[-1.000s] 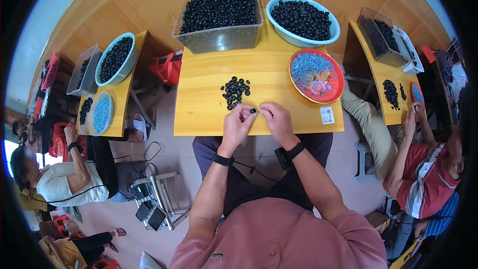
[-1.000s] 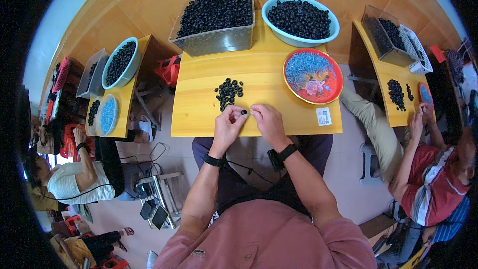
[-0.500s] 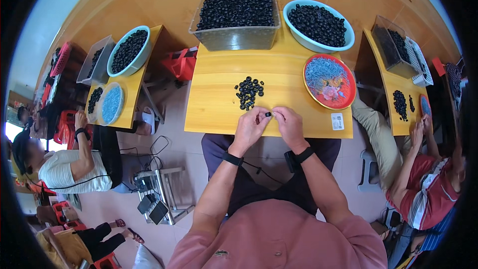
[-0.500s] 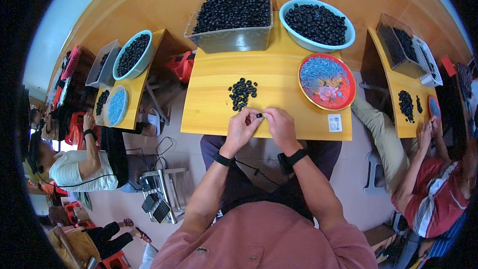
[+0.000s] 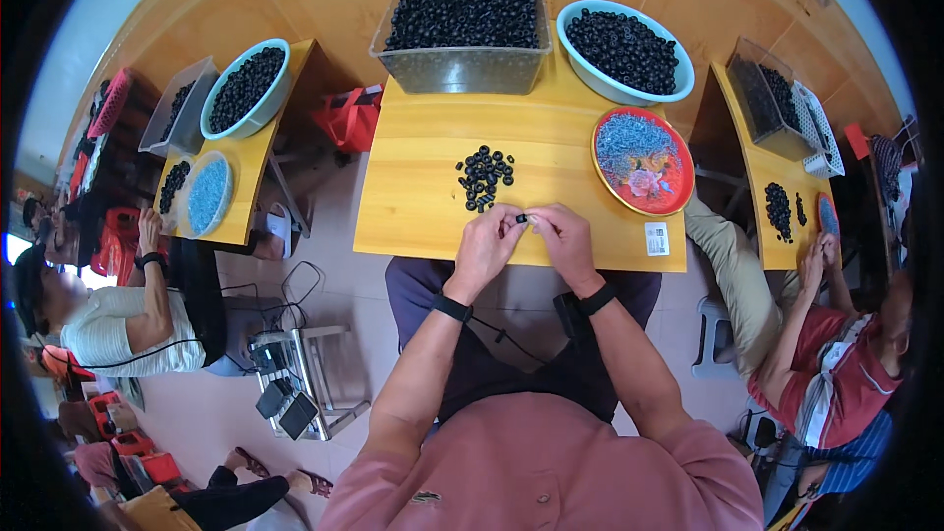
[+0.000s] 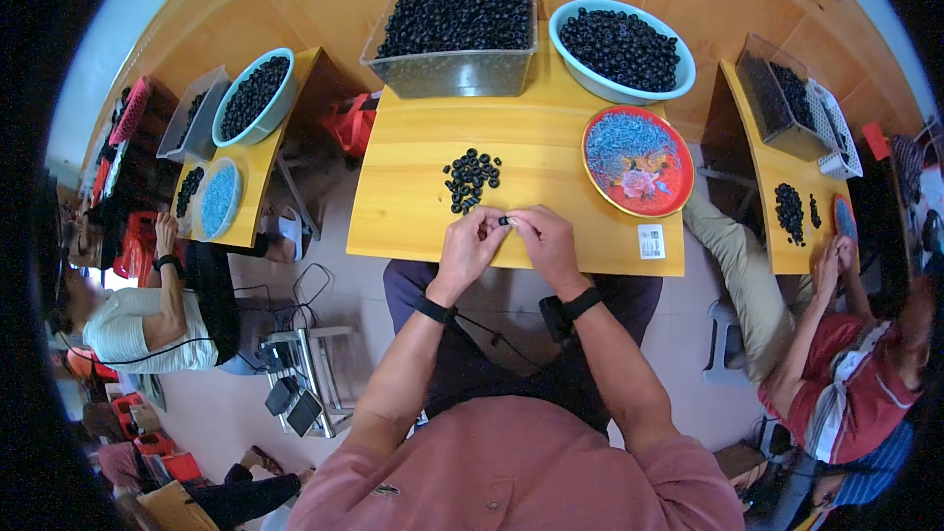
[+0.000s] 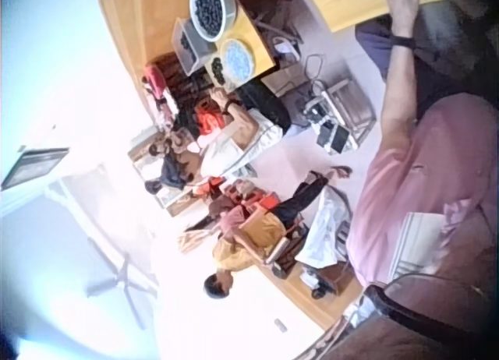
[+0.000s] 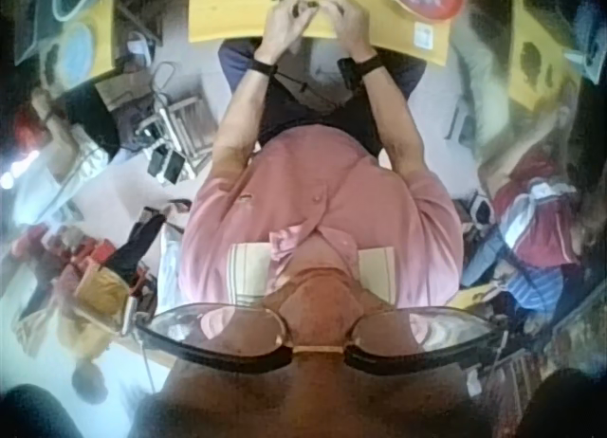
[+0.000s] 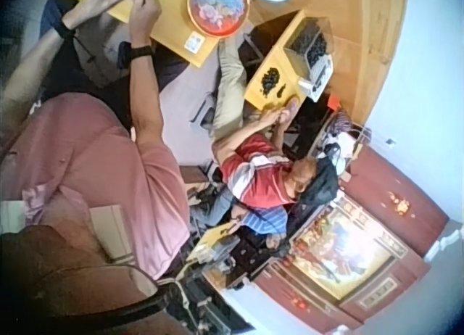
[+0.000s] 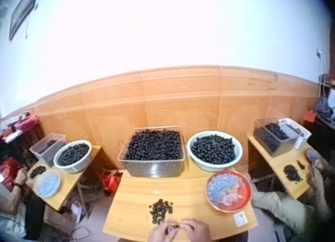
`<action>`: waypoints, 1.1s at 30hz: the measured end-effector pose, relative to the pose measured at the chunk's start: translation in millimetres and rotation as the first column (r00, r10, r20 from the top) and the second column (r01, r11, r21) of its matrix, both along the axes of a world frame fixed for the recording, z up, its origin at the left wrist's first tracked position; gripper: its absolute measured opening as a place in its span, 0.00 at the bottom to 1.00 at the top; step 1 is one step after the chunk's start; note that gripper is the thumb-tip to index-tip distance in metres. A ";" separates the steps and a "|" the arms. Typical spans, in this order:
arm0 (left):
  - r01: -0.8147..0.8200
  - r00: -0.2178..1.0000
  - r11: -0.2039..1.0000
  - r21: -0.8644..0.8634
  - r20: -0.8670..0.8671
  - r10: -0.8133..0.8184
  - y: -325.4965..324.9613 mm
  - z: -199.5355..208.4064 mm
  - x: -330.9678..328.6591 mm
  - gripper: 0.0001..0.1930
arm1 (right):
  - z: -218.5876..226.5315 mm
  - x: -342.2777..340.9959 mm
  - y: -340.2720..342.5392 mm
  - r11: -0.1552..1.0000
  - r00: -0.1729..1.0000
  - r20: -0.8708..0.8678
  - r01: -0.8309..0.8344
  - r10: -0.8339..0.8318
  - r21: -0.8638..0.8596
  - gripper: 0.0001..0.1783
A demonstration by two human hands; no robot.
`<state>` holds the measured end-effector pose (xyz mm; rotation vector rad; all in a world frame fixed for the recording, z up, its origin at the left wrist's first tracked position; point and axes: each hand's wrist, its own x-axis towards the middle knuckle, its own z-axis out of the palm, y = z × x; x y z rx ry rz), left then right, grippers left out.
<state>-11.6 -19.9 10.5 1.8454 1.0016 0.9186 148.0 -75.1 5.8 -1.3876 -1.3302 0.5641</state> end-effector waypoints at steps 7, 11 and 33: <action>0.006 1.000 1.000 0.020 0.003 -0.007 1.0 -2.0 -3.3 0.09 | 0.3 -1.9 0.5 0.999 1.000 -0.013 -0.009 0.008 -0.047 0.07; 0.032 0.999 0.999 0.009 0.032 -0.032 -0.6 -2.1 -2.0 0.08 | -1.2 -3.7 -1.9 0.998 0.994 -0.104 0.004 -0.011 -0.067 0.06; -0.029 0.955 0.997 -0.076 0.291 0.050 -1.0 -9.5 -8.5 0.07 | 10.9 1.3 13.5 0.951 0.934 -0.353 -0.152 0.050 -0.268 0.06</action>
